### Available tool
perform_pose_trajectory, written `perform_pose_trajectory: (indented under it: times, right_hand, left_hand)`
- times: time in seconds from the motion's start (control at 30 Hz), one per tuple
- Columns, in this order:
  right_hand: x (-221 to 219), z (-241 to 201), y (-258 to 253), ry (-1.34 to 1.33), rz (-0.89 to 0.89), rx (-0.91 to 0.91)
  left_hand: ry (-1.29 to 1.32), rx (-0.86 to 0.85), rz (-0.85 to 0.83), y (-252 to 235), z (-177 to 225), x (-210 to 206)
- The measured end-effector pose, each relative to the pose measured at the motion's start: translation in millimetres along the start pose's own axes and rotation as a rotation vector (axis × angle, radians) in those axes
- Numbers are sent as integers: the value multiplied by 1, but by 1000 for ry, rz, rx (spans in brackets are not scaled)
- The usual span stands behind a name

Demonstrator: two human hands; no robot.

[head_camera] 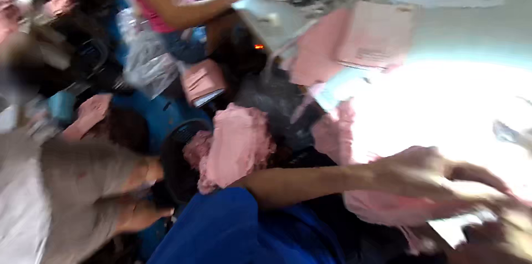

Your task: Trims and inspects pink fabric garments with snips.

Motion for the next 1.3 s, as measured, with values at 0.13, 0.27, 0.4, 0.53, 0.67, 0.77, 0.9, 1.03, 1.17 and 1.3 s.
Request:
perform_pose_trajectory:
  times: [0.13, 0.27, 0.4, 0.53, 0.67, 0.77, 0.9, 1.03, 1.17, 1.3]
  right_hand:
    - [-15, -9, 2, 104, 6, 86]
    - [-14, -14, 10, 315, 65, 46]
    - [-18, -11, 15, 222, 110, -84]
    - [-25, 0, 18, -210, 86, -478]
    - [-19, -2, 21, -56, 46, -425]
    - [-13, -22, 29, 27, 80, -290]
    - [-13, -37, 49, -225, -17, -431]
    - [-18, -23, 59, -183, -9, -523]
    - [-17, -15, 59, -17, 66, -460]
    - [-18, -16, 59, 129, 88, -418]
  left_hand:
    - [-55, -10, -82, -8, -10, 0]
    - [-301, -163, -207, -16, -13, 5]
    - [-441, -225, -192, -14, -17, 2]
    - [-44, 146, -239, -20, -34, 5]
    - [5, 234, -189, -16, -37, 8]
    - [-18, 257, -155, -11, -29, 8]
    - [80, 288, -138, -6, -26, 6]
    - [149, 337, -130, -4, -27, 0]
    - [171, 394, -114, -2, -27, -5]
    - [211, 459, -98, 0, -27, -8]
Point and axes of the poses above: each hand's wrist, its own y-axis away from the middle knuckle, its own x-axis out of the back of the hand, z = x × y, the point moved 1 cm from there along -y, towards the middle knuckle, and after that the axes turned 13 degrees about z, right-handed, at the moved point
